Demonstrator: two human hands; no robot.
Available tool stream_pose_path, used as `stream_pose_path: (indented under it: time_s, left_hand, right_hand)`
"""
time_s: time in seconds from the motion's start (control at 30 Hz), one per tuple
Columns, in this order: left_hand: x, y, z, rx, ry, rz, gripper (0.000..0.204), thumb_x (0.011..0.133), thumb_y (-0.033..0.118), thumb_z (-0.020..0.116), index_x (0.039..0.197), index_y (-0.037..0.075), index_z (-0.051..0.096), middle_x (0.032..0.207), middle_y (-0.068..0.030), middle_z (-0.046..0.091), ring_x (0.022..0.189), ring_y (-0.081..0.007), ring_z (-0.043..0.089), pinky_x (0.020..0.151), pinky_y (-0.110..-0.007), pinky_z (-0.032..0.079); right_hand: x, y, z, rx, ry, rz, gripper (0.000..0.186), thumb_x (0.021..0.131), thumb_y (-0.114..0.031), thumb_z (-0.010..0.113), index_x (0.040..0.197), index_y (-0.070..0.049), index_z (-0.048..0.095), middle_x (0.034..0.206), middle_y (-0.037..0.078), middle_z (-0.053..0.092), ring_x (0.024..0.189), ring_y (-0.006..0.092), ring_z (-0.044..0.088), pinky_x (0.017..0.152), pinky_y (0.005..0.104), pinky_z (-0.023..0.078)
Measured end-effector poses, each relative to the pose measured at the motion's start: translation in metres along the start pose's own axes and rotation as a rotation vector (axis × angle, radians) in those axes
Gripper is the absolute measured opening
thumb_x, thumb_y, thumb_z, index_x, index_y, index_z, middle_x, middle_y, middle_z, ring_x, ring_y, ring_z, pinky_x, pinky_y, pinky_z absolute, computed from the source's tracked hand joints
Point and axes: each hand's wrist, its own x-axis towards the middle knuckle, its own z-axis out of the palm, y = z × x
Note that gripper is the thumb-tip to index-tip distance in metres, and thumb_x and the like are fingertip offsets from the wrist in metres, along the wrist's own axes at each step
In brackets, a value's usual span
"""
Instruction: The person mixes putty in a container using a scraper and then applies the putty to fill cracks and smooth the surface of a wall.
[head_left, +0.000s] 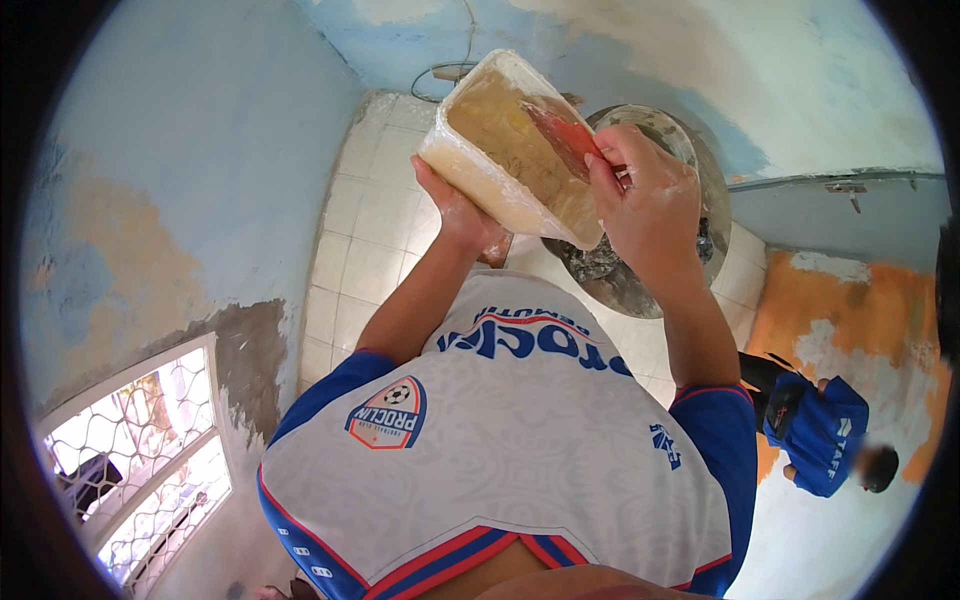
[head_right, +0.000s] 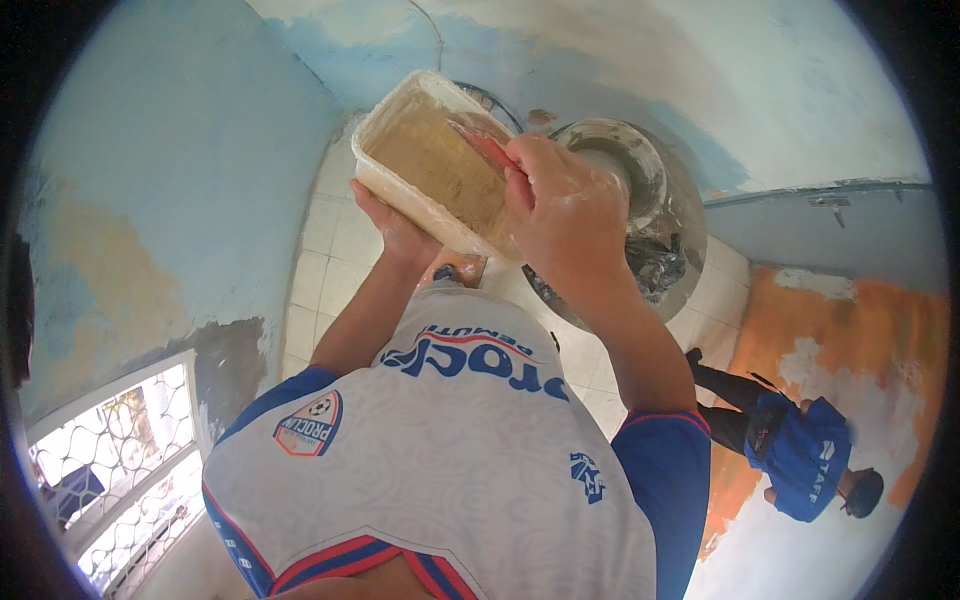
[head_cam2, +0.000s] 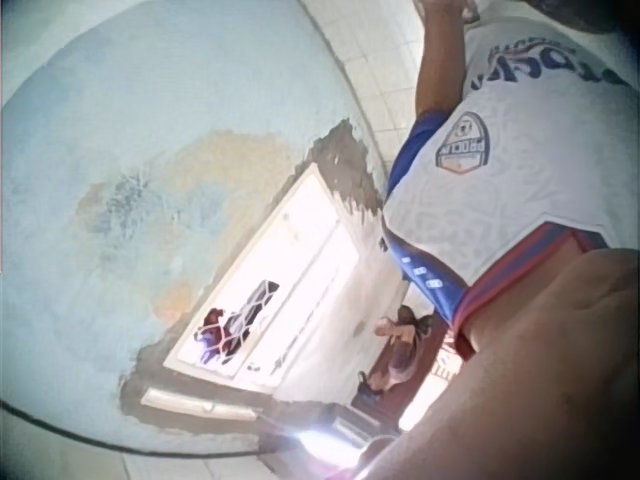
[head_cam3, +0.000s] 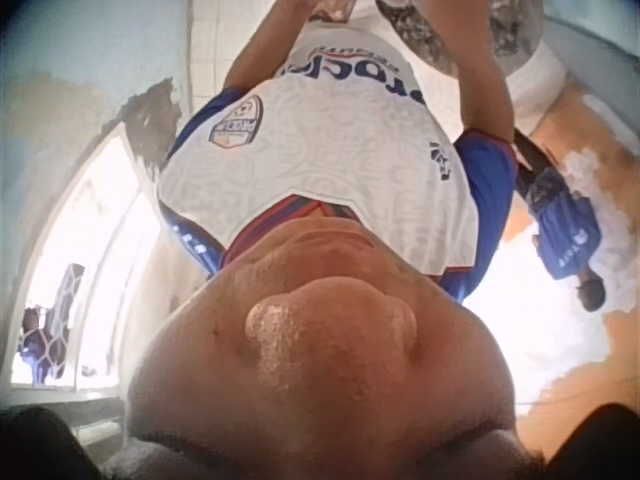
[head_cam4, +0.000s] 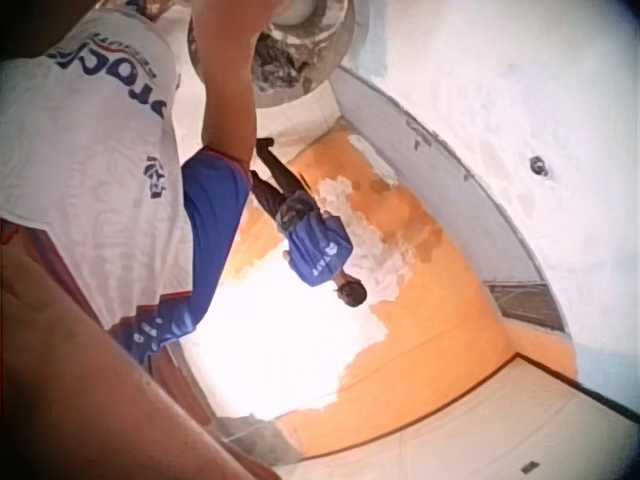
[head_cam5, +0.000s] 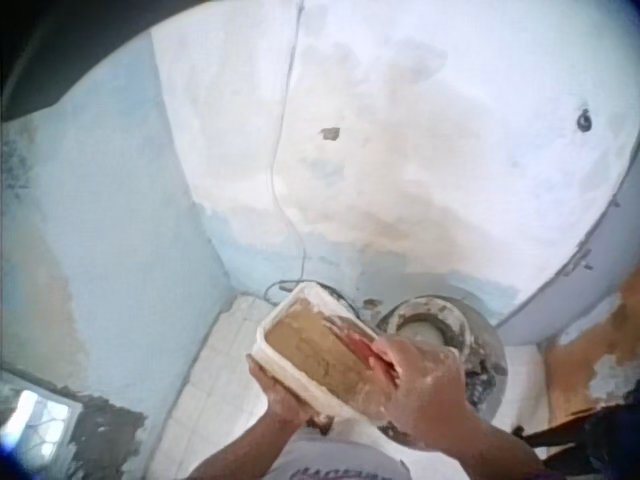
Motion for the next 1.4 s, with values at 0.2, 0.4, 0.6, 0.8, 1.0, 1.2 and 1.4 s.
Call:
stream_pose_path:
  time_s: [0.2,0.4,0.6,0.8,1.0,1.2,1.4]
  left_hand:
    - [0.023,0.017,-0.027,-0.128,-0.203,0.032,0.104,0.087,0.095,0.029,0.163,0.024,0.032,0.163,-0.0059,0.04,0.148,-0.0304,0.042,0.12,-0.051,0.04]
    - [0.048,0.039,-0.04,-0.103,-0.181,0.052,0.102,0.089,0.094,0.027,0.162,0.024,0.033,0.162,-0.0053,0.041,0.148,-0.0298,0.041,0.12,-0.051,0.04]
    - [0.065,0.052,-0.057,-0.128,-0.139,0.064,0.103,0.087,0.095,0.03,0.162,0.024,0.035,0.162,-0.0053,0.041,0.148,-0.0298,0.041,0.12,-0.051,0.039]
    - [0.071,0.057,-0.067,-0.143,-0.117,-0.002,0.105,0.086,0.096,0.032,0.162,0.023,0.034,0.161,-0.0054,0.042,0.147,-0.03,0.042,0.119,-0.051,0.04]
    - [0.066,0.046,-0.055,-0.143,-0.134,-0.039,0.105,0.087,0.095,0.032,0.162,0.022,0.033,0.161,-0.0061,0.042,0.147,-0.0302,0.043,0.12,-0.05,0.04]
    - [0.056,0.012,-0.003,-0.071,-0.116,-0.076,0.11,0.085,0.098,0.019,0.163,0.022,0.029,0.161,-0.0089,0.041,0.147,-0.0311,0.043,0.12,-0.05,0.041]
    - [0.045,-0.04,0.028,-0.22,-0.214,-0.091,0.113,0.081,0.101,0.022,0.164,0.025,0.028,0.163,-0.0068,0.04,0.147,-0.0322,0.045,0.118,-0.052,0.043]
  right_hand:
    - [0.017,-0.011,0.03,-0.036,-0.064,-0.062,0.015,0.085,-0.001,0.076,0.095,-0.007,0.067,0.083,0.009,0.073,0.067,0.0249,0.072,0.06,0.0355,0.055]
    - [0.038,-0.023,0.056,-0.042,-0.098,-0.103,0.016,0.084,0.001,0.075,0.096,-0.006,0.068,0.082,0.01,0.072,0.066,0.0266,0.071,0.059,0.0363,0.054]
    - [0.056,-0.032,0.074,-0.027,-0.051,-0.071,0.02,0.083,0.001,0.076,0.1,-0.006,0.068,0.084,0.011,0.072,0.07,0.0296,0.072,0.061,0.0381,0.055]
    - [0.062,-0.027,0.102,-0.039,-0.119,-0.007,0.021,0.084,-0.002,0.076,0.103,-0.007,0.069,0.089,0.012,0.074,0.074,0.0317,0.072,0.066,0.04,0.057]
    - [0.054,-0.014,0.095,-0.1,-0.079,0.0,0.02,0.085,-0.005,0.076,0.104,-0.008,0.069,0.092,0.012,0.075,0.075,0.033,0.072,0.067,0.0415,0.056]
    - [0.035,0.013,0.052,-0.11,-0.094,0.037,0.019,0.084,-0.002,0.077,0.102,-0.006,0.071,0.091,0.01,0.074,0.075,0.0304,0.072,0.066,0.0388,0.056]
    - [0.024,0.048,-0.027,0.161,-0.016,0.076,0.02,0.085,0.002,0.079,0.103,-0.002,0.072,0.089,0.009,0.074,0.075,0.0185,0.073,0.069,0.0282,0.058]
